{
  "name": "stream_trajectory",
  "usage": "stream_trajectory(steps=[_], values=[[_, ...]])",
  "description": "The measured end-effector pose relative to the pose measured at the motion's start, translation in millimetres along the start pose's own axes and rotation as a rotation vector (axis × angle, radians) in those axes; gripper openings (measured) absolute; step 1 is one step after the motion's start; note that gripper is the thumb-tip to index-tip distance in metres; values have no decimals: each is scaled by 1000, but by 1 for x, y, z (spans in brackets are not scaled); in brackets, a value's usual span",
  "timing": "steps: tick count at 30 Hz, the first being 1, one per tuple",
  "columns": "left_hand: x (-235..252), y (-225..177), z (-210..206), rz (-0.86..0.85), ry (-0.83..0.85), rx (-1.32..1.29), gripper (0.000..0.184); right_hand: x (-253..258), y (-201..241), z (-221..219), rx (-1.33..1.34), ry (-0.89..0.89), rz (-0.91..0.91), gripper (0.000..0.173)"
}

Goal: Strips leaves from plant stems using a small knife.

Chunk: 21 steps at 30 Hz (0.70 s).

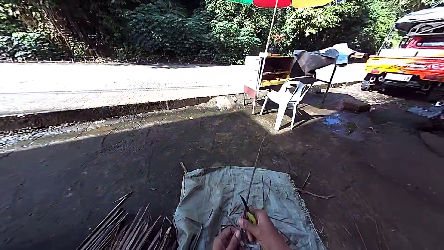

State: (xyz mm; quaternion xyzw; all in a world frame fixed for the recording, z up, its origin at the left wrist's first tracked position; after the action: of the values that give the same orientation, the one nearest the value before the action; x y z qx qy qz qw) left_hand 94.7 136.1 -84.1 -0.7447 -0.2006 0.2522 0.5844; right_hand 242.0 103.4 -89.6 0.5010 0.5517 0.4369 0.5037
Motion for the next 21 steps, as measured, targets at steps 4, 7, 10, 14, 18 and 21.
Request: stream_trajectory(steps=[4,7,10,14,18,21], values=[[1,18,2,24,-23,-196,34,-4,-7,-2,-390,158,-148,42],[-2,21,0,38,-72,-294,38,-10,-4,-4,-575,274,-163,46],[-7,22,-1,22,-105,-257,37,-12,-5,-2,-602,308,-166,46],[-11,23,-2,24,-64,-151,34,-14,-7,-1,-504,340,-128,47],[-14,24,-6,74,-104,-185,38,-17,-4,-4,-639,329,-108,43],[-14,26,-7,101,-99,-177,35,-13,-5,4,-737,224,-67,43]])
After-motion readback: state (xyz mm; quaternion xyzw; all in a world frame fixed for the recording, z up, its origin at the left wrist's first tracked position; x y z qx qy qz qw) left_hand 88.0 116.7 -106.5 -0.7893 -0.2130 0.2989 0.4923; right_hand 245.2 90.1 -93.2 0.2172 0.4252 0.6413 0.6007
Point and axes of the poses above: each hand's wrist, its own x-axis towards the middle knuckle, its own z-axis out of the back of the hand, y = z × x, the point moved 3 cm from there along x, towards the middle knuckle, and after that the axes turned 12 degrees about y, right-handed, at the moved point
